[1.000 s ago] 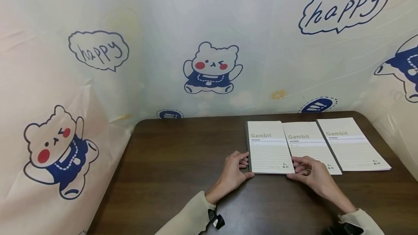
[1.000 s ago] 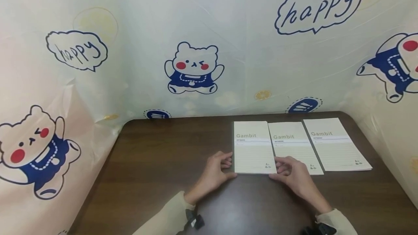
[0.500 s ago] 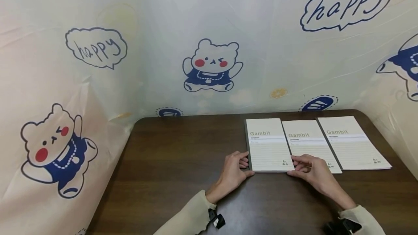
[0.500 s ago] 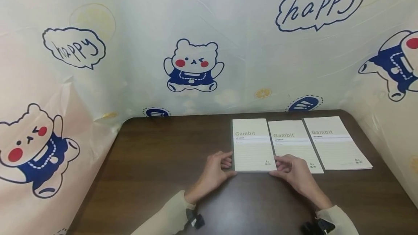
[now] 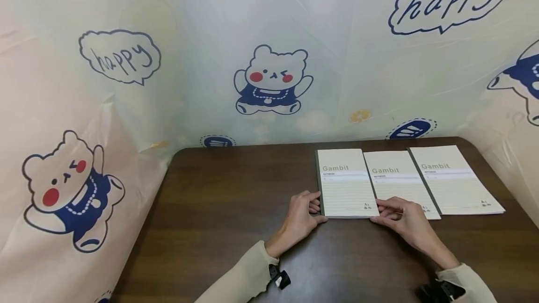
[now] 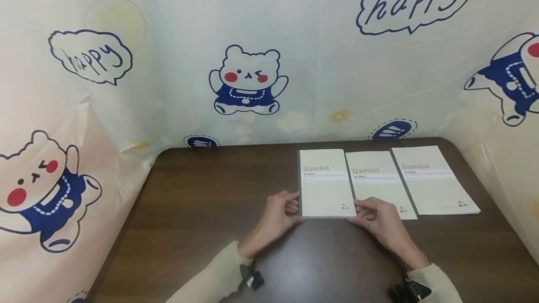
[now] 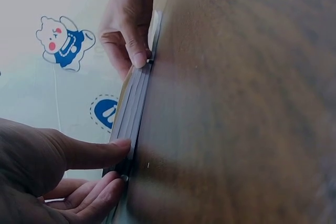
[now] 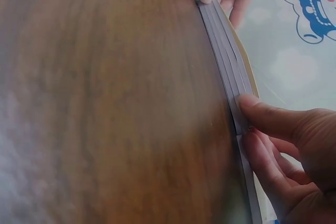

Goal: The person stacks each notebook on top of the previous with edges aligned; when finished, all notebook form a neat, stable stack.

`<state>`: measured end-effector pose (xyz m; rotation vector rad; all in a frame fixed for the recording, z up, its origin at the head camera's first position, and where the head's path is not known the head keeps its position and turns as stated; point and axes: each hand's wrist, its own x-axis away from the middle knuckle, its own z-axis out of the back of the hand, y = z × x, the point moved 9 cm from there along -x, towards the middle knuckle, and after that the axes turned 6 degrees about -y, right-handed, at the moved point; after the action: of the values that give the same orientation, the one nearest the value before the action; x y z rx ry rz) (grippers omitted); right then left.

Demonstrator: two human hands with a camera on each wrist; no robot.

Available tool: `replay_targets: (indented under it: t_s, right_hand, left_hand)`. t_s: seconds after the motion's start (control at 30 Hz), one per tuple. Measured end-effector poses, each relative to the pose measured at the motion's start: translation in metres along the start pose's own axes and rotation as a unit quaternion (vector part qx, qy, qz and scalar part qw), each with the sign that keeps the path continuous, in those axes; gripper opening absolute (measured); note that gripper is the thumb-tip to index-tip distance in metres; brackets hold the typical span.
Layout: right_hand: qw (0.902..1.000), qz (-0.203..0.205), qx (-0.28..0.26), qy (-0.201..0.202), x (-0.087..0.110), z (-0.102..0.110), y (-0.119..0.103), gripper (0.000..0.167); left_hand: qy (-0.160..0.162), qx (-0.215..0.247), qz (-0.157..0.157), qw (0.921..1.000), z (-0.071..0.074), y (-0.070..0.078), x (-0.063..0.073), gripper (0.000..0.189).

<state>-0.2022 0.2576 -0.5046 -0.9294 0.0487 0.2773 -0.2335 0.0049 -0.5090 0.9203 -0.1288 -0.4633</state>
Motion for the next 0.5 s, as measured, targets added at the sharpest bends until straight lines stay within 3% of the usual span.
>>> replay_targets:
  t_s: [0.5]
  right_hand:
    - [0.9993, -0.037, -0.008, 0.008, 0.0034, -0.0027, 0.0056, 0.040]
  left_hand:
    - [-0.006, -0.011, -0.006, 0.9999, 0.0013, 0.0037, 0.0002, 0.063]
